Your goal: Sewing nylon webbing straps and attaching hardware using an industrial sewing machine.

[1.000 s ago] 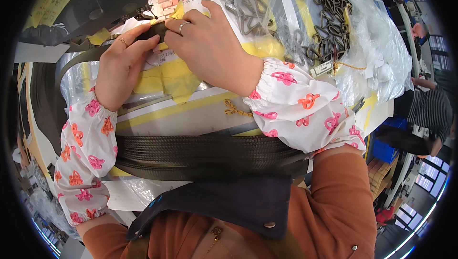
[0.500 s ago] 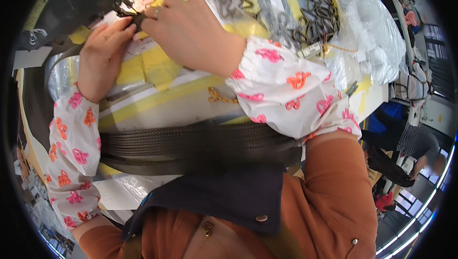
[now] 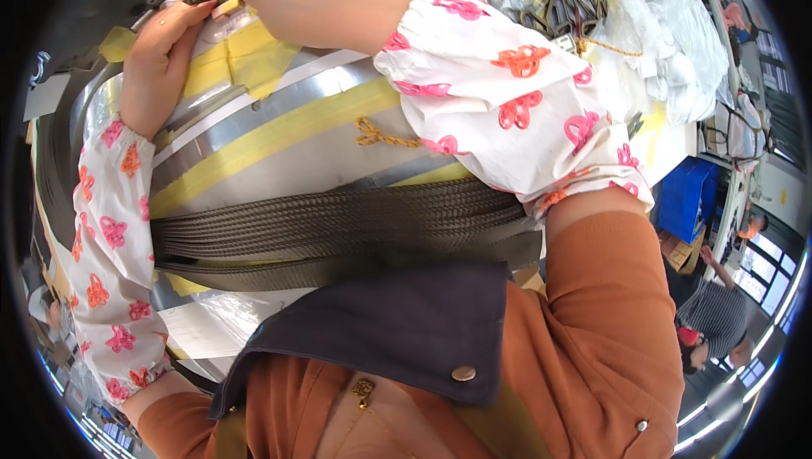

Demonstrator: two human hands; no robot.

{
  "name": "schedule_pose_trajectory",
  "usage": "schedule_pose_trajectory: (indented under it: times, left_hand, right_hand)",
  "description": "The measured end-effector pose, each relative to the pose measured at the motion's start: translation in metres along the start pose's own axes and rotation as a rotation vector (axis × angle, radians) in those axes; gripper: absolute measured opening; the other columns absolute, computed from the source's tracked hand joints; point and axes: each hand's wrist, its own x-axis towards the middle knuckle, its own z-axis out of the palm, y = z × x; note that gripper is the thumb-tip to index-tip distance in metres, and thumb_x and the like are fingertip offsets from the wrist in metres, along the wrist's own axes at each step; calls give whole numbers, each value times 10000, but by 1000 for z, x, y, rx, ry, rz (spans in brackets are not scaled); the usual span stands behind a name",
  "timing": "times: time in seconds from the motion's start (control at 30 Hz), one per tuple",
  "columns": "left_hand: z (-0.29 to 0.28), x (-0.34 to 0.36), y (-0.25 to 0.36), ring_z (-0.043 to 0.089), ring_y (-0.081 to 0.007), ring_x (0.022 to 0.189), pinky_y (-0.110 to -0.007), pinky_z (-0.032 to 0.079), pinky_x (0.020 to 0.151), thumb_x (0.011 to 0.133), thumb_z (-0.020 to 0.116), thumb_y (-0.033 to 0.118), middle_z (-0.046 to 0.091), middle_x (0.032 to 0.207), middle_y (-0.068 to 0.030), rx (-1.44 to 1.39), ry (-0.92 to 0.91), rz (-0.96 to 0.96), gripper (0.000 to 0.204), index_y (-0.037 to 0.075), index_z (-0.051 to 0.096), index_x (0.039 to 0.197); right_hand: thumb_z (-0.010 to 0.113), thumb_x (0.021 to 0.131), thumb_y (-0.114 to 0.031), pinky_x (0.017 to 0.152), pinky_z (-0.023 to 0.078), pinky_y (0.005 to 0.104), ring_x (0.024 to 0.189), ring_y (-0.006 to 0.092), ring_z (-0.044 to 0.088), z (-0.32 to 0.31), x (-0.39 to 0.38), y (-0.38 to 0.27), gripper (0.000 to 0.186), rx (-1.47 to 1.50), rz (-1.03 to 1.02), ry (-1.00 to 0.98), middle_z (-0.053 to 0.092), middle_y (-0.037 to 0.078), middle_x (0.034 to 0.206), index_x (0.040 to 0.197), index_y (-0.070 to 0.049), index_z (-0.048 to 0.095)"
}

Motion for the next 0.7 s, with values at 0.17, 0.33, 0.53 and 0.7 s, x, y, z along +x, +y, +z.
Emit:
schedule_pose_trajectory:
  times: [0.17, 0.33, 0.53, 0.7]
  left_hand:
    - [4, -3, -5, 601, -295, 866, -309, 471, 728, 861, 505, 49, 618, 973, -123, -156, -27, -101, 217, 93, 596, 1053]
    - [-1, 6, 4, 621, -279, 807, -301, 482, 689, 820, 544, 13, 637, 893, -108, -163, -3, -97, 215, 89, 624, 1005]
    - [-3, 2, 8, 586, -308, 911, -294, 449, 761, 876, 462, 4, 592, 991, -148, -183, -104, -209, 226, 17, 554, 1083]
    - [-7, 5, 18, 603, -309, 858, -317, 474, 714, 854, 507, 24, 610, 962, -128, -94, -153, -249, 202, 43, 576, 1042]
  right_hand:
    - [491, 750, -76, 866, 349, 464, 865, 228, 574, -1, 3, 0, 151, 0, -28, -18, 602, 61, 813, 864, -56, 587]
    - [576, 703, -69, 937, 354, 481, 994, 166, 544, 22, -1, 3, 291, -84, 13, 47, 601, -14, 1110, 986, -129, 604]
    - [566, 707, -54, 967, 320, 486, 1050, 166, 508, 27, -4, 3, 349, -52, -2, 103, 586, -19, 1103, 1051, -113, 585]
    - [557, 720, -99, 964, 301, 483, 1021, 179, 520, 25, -10, 0, 307, -40, -30, 160, 581, 12, 1089, 1025, -78, 580]
